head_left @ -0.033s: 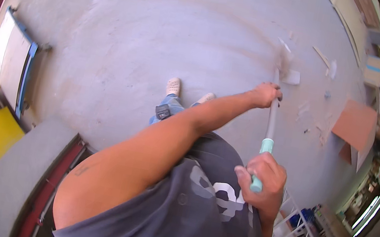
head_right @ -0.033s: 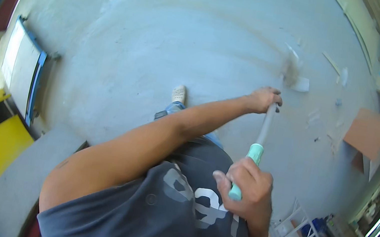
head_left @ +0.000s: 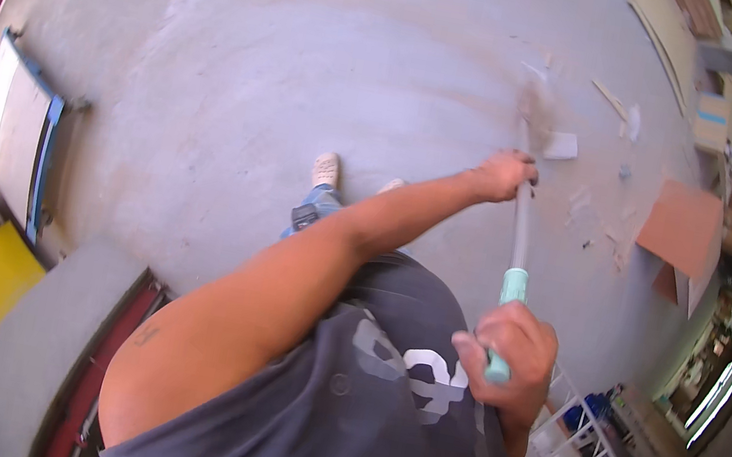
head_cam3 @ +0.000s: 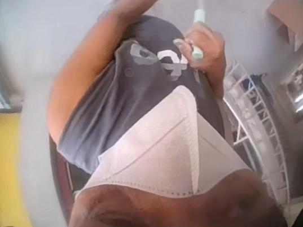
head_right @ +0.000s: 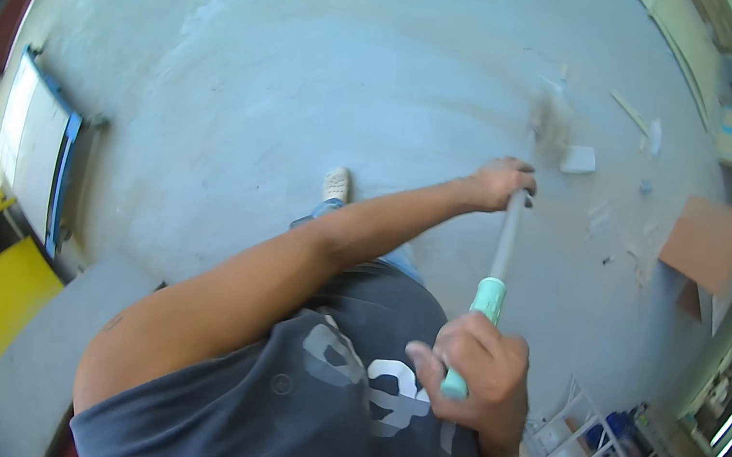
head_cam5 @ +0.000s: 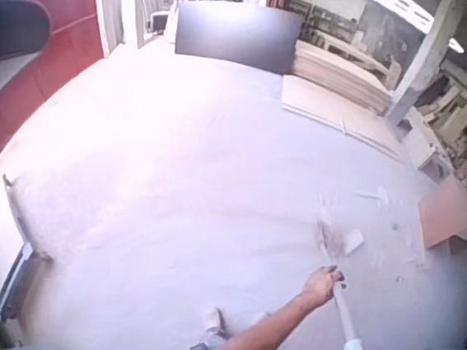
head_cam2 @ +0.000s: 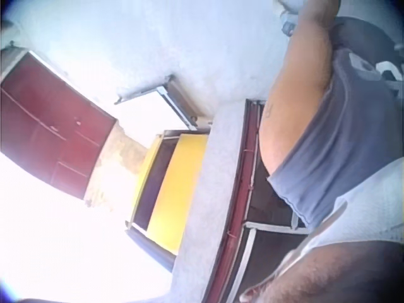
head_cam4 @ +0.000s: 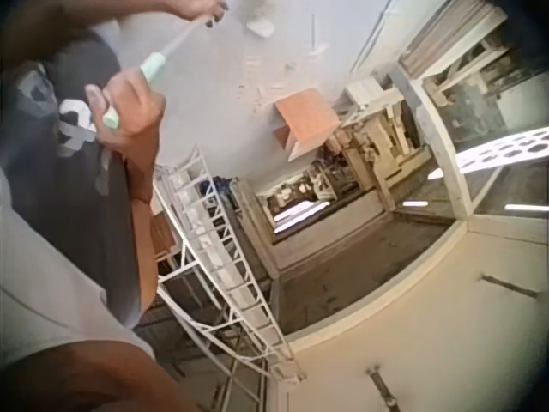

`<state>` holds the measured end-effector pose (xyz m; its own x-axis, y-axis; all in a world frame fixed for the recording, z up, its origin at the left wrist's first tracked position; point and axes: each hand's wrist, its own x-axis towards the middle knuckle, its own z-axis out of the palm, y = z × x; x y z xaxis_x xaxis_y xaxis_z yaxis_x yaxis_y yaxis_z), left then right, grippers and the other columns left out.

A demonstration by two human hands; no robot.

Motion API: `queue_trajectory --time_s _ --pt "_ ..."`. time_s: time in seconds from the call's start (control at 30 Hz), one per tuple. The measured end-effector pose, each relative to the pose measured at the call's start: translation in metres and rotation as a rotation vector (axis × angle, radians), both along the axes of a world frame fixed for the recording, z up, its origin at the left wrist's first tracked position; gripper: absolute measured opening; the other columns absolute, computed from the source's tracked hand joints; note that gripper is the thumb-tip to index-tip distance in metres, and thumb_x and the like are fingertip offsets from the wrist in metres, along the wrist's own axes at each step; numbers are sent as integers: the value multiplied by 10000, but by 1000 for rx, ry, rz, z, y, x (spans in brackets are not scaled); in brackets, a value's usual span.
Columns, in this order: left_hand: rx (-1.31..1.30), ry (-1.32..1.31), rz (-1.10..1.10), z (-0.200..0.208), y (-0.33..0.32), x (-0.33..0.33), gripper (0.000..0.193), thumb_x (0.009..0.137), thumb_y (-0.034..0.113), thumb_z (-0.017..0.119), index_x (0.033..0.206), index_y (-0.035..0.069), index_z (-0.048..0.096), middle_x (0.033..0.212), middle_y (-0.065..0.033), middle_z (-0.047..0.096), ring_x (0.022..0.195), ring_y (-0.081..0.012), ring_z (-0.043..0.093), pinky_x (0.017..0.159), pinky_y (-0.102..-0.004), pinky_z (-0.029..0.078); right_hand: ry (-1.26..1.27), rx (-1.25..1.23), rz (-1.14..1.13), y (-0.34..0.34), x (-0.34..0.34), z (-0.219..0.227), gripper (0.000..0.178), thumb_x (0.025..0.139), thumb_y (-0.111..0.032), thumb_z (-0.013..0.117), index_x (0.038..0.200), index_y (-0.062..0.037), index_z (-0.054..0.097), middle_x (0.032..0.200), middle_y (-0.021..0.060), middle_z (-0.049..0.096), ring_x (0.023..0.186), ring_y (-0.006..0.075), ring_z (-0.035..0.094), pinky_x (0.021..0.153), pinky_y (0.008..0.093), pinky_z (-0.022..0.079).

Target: Sweep sawdust and wood debris from a workshop floor using a long-handled broom.

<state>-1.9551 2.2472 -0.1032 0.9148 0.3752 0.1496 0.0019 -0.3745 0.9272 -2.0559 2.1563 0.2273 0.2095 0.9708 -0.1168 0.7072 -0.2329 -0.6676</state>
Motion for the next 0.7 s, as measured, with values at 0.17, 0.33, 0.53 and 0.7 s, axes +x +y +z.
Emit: queue_trajectory --time_s 0.17,0.33,0.53,0.7 --pt "111 -255 148 58 65 -76 358 595 -107 637 870 118 674 1179 -120 633 1251 -371 492 1081 -496 378 27 216 212 -28 28 55 288 689 -294 830 703 -164 574 674 -19 665 503 135 564 476 312 260" --pt "333 -82 298 56 142 -223 154 739 20 658 879 47 714 1119 -120 686 1210 -375 528 1039 -466 399 734 407 99 -9 57 -3 86 758 -75 680 720 -62 605 755 80 645 651 224 628 610 337 483" --pt "454 278 457 20 175 -345 276 824 86 749 685 6 524 675 -140 532 644 -289 494 672 -425 441 987 353 92 35 58 -95 99 799 -120 685 802 -26 654 791 36 673 744 120 585 686 293 457" --pt "159 300 306 -19 127 -269 255 847 65 690 678 -6 513 632 -94 487 610 -207 422 570 -378 364 883 305 20 1 111 -73 99 792 -115 682 789 -18 658 765 45 673 681 149 583 636 301 442"
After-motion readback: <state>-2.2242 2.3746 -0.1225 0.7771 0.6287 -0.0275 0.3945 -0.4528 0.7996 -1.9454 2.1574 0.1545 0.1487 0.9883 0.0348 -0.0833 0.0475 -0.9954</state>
